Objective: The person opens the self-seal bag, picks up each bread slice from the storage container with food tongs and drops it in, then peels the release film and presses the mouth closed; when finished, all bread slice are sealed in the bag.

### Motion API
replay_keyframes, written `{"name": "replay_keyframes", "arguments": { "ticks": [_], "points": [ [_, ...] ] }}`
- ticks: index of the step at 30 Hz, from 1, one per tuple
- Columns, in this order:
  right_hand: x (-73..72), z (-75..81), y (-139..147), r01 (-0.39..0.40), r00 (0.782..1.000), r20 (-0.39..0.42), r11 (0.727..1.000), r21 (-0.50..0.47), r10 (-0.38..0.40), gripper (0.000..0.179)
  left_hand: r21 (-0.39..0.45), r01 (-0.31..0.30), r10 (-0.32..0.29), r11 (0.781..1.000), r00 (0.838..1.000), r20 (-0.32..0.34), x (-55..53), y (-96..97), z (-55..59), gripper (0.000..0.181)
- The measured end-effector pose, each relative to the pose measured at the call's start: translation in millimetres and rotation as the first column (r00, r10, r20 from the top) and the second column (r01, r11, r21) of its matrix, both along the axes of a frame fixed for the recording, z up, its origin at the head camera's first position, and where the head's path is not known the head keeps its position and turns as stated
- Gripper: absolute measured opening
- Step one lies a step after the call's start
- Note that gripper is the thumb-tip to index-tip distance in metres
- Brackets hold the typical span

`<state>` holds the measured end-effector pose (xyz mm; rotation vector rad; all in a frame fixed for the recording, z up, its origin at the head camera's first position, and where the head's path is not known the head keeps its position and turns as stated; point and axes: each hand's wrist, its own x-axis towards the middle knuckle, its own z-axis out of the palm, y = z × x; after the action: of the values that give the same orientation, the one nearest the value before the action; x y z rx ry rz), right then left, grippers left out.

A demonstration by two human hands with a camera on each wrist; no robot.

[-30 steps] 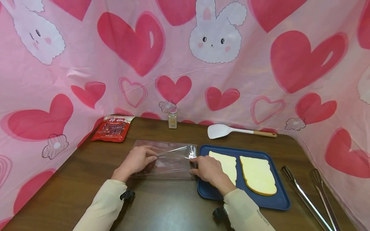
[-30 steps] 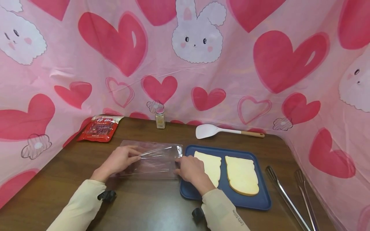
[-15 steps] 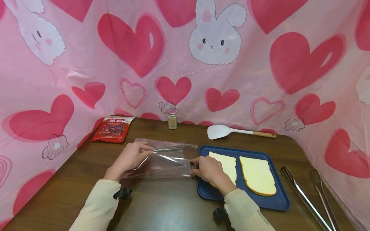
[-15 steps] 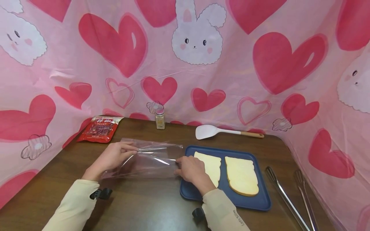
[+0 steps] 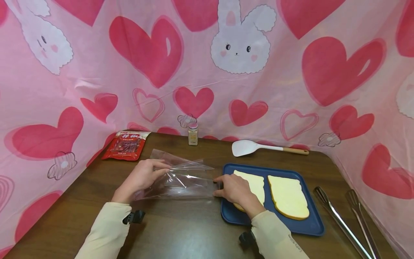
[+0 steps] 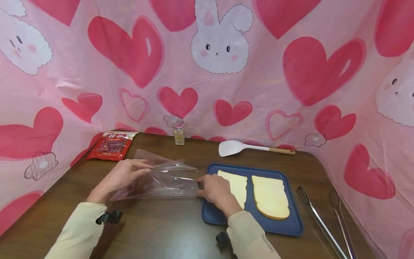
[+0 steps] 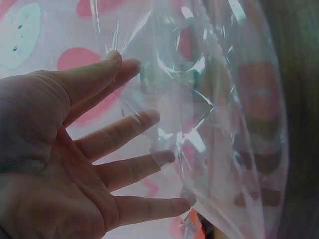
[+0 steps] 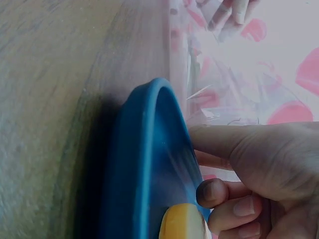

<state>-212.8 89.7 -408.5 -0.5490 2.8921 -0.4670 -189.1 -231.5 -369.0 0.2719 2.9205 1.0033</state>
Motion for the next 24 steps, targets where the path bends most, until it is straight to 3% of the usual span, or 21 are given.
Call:
{"name": "replay_keyframes", "arguments": {
  "ticks": [11, 19, 24],
  "points": [
    [-2.8, 1.9, -1.6, -0.005, 0.999, 0.045, 1.000, 0.019, 0.004, 0.062, -0.042, 0.035, -0.036, 0.999, 0.999, -0.019, 1.1, 4.5, -16.3, 0.027],
    [-1.0, 6.0, 2.3, 0.006, 0.999, 0.054, 1.000, -0.002, -0.006, 0.058, -0.020, 0.024, -0.024, 1.000, 0.999, 0.031, -0.8, 7.0, -18.4, 0.028],
    [5.9, 13.5, 14.4, 0.042, 0.999, 0.006, 0.998, -0.049, -0.042, 0.055, -0.018, 0.021, -0.020, 1.000, 0.999, 0.042, -2.9, 7.1, -18.2, 0.027]
  ]
}}
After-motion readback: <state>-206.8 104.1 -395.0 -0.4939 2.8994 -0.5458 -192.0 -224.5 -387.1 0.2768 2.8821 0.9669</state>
